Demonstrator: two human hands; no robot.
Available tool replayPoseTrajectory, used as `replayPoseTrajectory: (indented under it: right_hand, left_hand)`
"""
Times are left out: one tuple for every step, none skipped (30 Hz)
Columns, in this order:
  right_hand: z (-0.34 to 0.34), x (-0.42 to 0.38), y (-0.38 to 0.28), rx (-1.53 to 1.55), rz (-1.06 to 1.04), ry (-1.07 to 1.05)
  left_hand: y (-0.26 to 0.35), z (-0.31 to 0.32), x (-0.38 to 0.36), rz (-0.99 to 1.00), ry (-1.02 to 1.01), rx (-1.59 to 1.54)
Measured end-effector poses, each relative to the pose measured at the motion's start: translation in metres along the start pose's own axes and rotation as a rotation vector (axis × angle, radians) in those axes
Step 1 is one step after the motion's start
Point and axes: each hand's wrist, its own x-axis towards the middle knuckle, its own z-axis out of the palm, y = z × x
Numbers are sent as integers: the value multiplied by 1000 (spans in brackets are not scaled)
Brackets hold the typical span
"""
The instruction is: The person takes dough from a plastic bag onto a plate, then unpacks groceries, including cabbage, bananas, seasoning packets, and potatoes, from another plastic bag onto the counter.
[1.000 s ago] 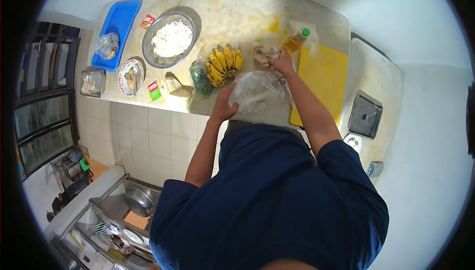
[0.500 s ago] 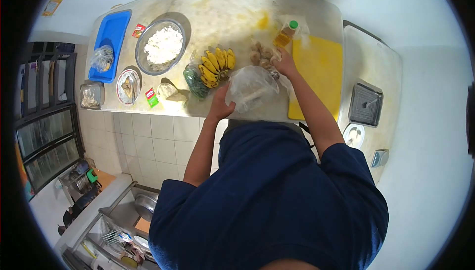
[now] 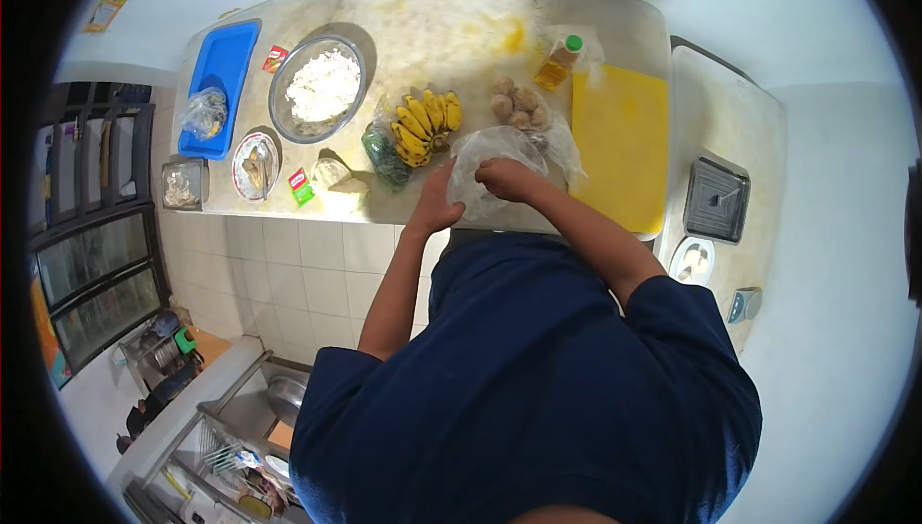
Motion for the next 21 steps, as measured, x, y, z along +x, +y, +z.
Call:
replayPoseTrajectory:
  right_hand:
    - [4,2,-1,-53,17,-49]
    - [8,2,0,-108,33,-98]
    - [11,1,-1,-172,32,-95]
    - [16,-2,-4,-237,29,-93]
    - [20,-4,-6,-302,25,-89]
    - [24,-4,-6,-316,38,-99]
    - [28,-5,-5,-330,51,-109]
    - [31,-7,-3,-343,63,-119]
    - [33,-8,1,-333,66,-93]
    - [36,-11,5,-320,69,-69]
    - [40,-13,8,-306,73,-44]
    - [41,-14,7,-318,88,-40]
    - [42,-14,7,-330,106,-34]
    - [42,-14,7,-344,125,-26]
    - [41,-13,7,-349,122,-45]
    - [40,-12,7,-354,119,-65]
    - [40,-11,6,-359,117,-84]
    - [40,-11,5,-376,116,-83]
    - [41,-12,4,-392,118,-81]
    - [41,-13,3,-407,120,-80]
    - [41,-15,3,-385,102,-51]
  left_hand:
    - [3,-1,-2,-6,-2,-5]
    - [7,-2,-3,-11,-3,-11]
    - [10,-2,-5,-13,1,-13]
    - [12,-3,-8,-16,7,-16]
    - [14,-4,-11,-19,13,-18]
    - [11,-4,-13,-5,20,-9]
    - [8,-2,-15,9,26,0]
    - [5,0,-17,22,33,8]
    - [6,1,-18,13,36,-7]
    - [7,2,-20,2,38,-21]
    - [8,3,-22,-9,38,-36]
    - [6,5,-24,-10,38,-26]
    - [4,7,-24,-8,37,-16]
    - [2,9,-24,-4,35,-6]
    - [2,8,-24,2,36,-7]
    - [2,8,-23,8,37,-9]
    - [2,8,-23,14,38,-11]
    - [2,8,-23,12,43,-13]
    - [2,7,-23,11,46,-15]
    - [3,7,-23,9,47,-17]
    - [7,4,-22,-14,32,-14]
